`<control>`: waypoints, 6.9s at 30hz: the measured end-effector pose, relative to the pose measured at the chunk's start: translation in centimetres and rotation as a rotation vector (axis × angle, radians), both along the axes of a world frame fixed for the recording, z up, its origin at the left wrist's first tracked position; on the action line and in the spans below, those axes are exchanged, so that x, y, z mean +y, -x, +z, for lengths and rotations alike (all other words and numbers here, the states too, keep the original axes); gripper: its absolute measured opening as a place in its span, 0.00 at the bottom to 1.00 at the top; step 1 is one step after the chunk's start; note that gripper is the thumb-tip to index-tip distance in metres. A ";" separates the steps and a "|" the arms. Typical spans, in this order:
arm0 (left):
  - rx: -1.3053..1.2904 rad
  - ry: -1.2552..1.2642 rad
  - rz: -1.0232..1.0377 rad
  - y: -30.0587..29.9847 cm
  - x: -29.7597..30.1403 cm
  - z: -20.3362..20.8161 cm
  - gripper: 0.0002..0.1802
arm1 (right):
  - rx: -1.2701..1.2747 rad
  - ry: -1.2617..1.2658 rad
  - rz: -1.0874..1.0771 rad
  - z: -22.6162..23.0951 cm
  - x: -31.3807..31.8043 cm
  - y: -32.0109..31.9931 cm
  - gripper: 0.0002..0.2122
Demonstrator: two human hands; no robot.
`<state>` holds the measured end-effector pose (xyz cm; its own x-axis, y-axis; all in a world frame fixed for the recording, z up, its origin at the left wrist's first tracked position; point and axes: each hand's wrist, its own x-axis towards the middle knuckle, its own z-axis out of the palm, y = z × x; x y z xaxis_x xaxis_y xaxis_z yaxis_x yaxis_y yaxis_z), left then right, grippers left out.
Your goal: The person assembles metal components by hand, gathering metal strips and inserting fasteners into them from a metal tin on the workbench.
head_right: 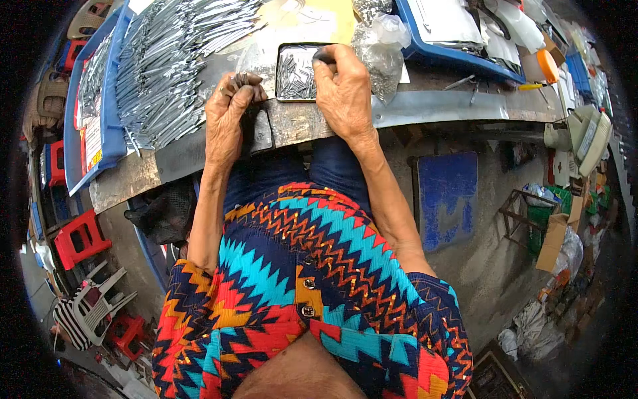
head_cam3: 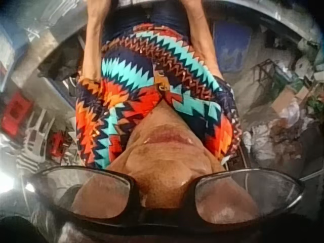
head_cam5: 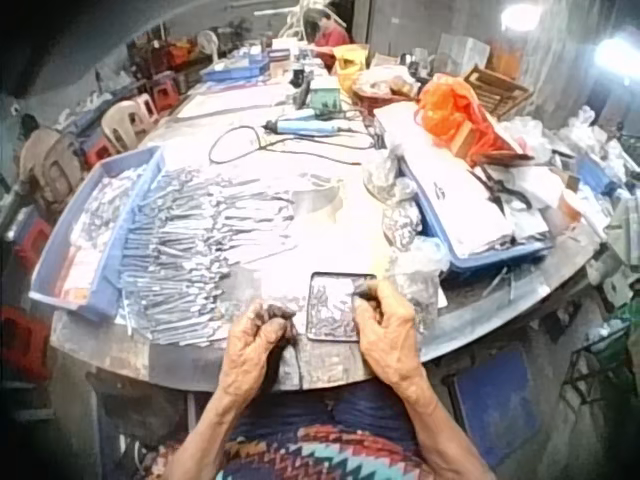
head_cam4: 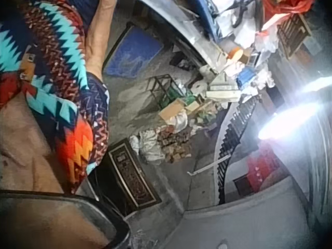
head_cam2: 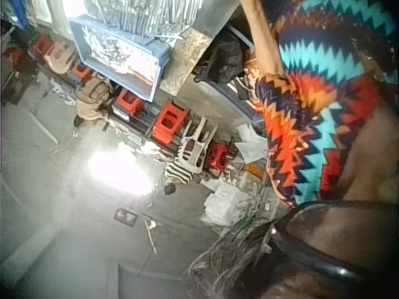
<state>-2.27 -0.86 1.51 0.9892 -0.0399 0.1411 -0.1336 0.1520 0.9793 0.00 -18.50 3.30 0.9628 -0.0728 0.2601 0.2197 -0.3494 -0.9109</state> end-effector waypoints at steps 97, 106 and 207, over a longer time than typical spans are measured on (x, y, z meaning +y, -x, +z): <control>0.038 0.108 0.002 -1.3 -0.7 -0.9 0.08 | 0.071 -0.265 0.225 0.1 4.5 -0.7 0.07; 0.041 0.175 -0.065 -1.6 -0.5 -1.0 0.05 | 0.109 -0.447 0.296 0.4 4.2 -2.6 0.07; 0.017 0.120 -0.052 -1.8 -0.2 -1.1 0.08 | -0.292 0.840 0.489 -1.8 0.4 -5.2 0.05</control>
